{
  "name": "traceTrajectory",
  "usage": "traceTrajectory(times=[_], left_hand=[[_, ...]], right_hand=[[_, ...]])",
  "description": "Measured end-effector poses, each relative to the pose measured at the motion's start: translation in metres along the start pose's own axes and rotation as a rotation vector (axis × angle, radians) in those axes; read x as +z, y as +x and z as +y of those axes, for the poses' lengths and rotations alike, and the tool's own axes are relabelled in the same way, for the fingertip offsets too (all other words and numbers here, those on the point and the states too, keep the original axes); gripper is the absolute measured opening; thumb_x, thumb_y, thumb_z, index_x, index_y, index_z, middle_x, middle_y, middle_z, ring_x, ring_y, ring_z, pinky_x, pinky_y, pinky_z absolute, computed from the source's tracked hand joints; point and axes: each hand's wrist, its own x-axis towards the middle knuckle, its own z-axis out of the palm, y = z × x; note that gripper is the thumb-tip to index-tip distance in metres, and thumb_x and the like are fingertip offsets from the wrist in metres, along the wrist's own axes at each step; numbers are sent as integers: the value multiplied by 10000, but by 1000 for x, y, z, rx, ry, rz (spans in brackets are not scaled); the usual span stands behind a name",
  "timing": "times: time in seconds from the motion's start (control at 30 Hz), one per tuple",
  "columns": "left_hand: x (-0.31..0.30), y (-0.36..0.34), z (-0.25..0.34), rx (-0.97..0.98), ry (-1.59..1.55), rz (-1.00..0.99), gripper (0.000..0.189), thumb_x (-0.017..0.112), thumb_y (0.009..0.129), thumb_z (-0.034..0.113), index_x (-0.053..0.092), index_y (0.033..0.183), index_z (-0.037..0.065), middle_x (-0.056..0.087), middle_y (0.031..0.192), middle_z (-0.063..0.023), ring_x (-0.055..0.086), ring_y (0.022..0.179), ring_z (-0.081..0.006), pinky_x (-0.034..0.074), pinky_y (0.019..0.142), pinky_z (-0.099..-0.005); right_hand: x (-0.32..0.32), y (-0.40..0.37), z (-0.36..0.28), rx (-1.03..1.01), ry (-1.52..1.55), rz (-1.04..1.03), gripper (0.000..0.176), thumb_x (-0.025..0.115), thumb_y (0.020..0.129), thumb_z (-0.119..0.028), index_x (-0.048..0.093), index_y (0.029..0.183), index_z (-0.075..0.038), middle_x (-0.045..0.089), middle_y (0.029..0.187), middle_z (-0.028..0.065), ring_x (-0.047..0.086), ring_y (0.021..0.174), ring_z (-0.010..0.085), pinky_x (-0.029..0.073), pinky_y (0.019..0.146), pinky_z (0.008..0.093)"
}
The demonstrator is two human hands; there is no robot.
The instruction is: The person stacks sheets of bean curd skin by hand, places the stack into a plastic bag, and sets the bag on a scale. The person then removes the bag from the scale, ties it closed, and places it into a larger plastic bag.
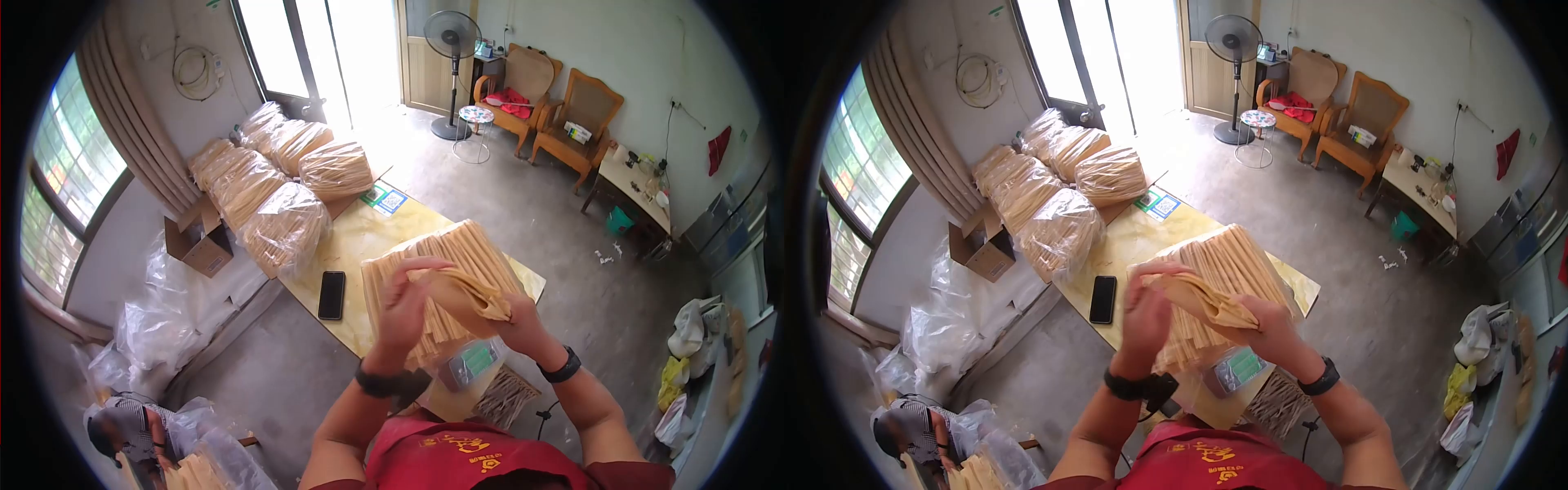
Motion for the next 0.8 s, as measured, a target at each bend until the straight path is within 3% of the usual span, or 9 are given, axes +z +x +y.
traceTrajectory(times=[0.1,0.17,0.23,0.33,0.4,0.53,0.6,0.73,0.8], left_hand=[[-21,-17,9,-3,52,349,174,457,983,94,599,1011,-2,640,981,-79,582,924,-133,458,861,-269],[-57,-55,-17,-118,548,474,177,543,955,144,581,1045,-4,615,952,-76,585,880,-148,468,842,-269],[-69,-110,-48,-244,744,548,313,673,866,191,559,1092,7,572,984,-91,571,845,-156,463,795,-245],[-44,-162,-72,-255,961,426,463,760,754,204,541,1119,22,538,1041,-120,553,869,-210,455,796,-282],[-18,-171,-75,-7,1535,216,503,780,684,184,546,1107,44,518,1067,-137,531,943,-275,446,816,-344],[-33,-173,-112,16,1690,262,374,727,701,112,548,1026,57,518,1025,-126,512,959,-311,432,818,-401],[-55,-175,-120,-12,1581,257,248,662,717,32,533,927,59,520,948,-117,517,923,-301,424,778,-400],[-88,-181,-110,-90,1480,299,183,579,715,-48,499,855,38,517,846,-123,526,867,-313,424,753,-394],[-106,-183,-112,-125,1322,583,130,524,759,-73,492,836,27,501,750,-90,550,734,-249,456,639,-358]], right_hand=[[-5,-44,28,215,321,8,257,630,840,-38,609,1092,11,666,979,13,612,865,114,501,769,265],[-6,-77,36,304,427,107,249,633,841,-44,617,1084,9,666,985,13,608,869,104,499,766,261],[-8,-92,37,398,532,205,241,636,843,-50,625,1076,7,665,990,13,604,873,95,497,763,257],[-15,-112,33,496,671,285,214,609,871,-75,627,1062,20,666,930,13,604,844,80,503,707,247],[-21,-124,39,527,695,263,216,608,872,-69,625,1073,10,670,949,31,614,855,91,506,727,247],[-30,-143,42,569,733,342,214,613,872,-71,625,1069,13,671,970,35,627,874,113,505,757,261],[-32,-155,50,521,715,489,217,624,872,-80,623,1066,17,672,975,38,634,860,128,505,758,274],[-39,-176,62,546,733,518,223,634,868,-84,624,1068,14,673,983,43,629,869,123,500,769,274],[-38,-187,65,603,657,521,233,640,863,-78,621,1079,8,672,994,45,625,884,120,494,785,275]])
